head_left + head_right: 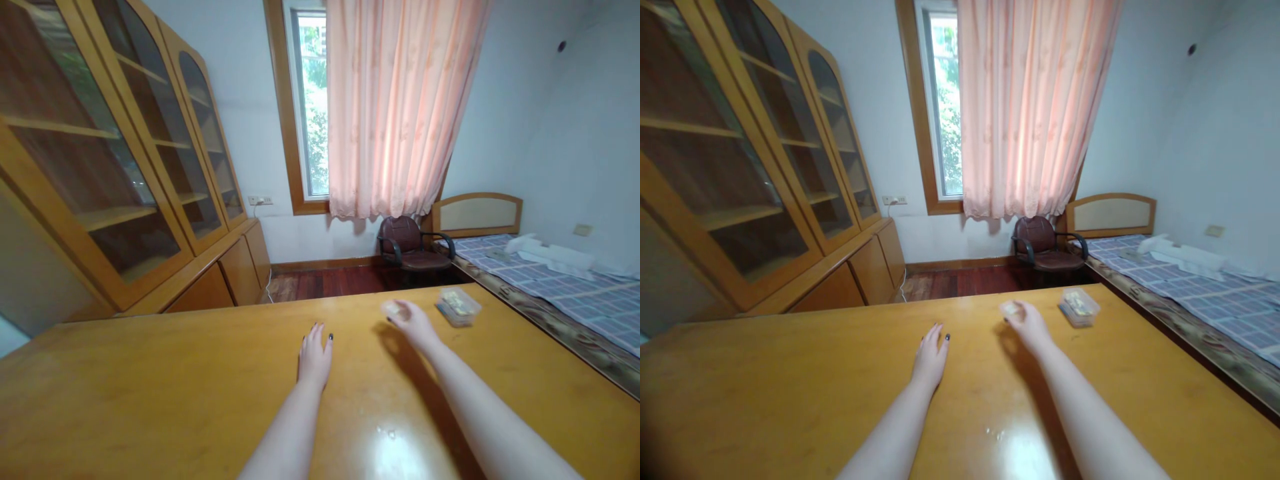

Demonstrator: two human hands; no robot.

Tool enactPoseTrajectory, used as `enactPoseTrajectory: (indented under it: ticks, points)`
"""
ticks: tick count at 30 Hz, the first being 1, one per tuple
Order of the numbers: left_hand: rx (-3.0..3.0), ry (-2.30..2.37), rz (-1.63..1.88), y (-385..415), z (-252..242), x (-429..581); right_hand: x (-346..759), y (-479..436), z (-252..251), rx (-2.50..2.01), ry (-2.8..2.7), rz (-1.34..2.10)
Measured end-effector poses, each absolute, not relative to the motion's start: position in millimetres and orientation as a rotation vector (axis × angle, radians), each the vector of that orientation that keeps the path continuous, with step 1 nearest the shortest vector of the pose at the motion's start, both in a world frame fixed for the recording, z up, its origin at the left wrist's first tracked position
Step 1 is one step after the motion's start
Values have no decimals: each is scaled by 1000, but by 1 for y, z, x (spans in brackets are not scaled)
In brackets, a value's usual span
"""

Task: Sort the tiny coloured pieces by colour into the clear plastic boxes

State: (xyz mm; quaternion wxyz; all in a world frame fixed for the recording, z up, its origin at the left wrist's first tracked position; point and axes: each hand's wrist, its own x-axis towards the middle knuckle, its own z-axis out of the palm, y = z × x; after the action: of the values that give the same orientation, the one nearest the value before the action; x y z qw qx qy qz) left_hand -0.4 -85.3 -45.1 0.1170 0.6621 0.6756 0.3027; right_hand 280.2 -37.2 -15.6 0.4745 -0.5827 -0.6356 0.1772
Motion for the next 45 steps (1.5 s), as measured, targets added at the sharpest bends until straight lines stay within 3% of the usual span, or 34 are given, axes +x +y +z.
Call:
enactPoseTrajectory:
  ticks: [4, 9, 18, 27, 39, 45]
  points:
    - [2087, 1465, 1092, -91, -40, -11, 186, -68, -52, -1099, -1545, 1050]
    - [2157, 1209, 771, -93, -41, -8, 158, -80, -70, -979, -1595, 1169]
    - [2024, 1112, 861, -83, -38, 1, 171, -72, -60, -811, -1119, 1485]
    - [2153, 1264, 946, -92, -31, 10, 168, -75, -49, -827, -1129, 1532]
    - [2364, 1798, 417, -108, -15, 35, 155, -74, -51, -1074, -965, 1353]
    - [2334, 1733, 469, -106, -14, 31, 157, -75, -53, -1066, -1014, 1332]
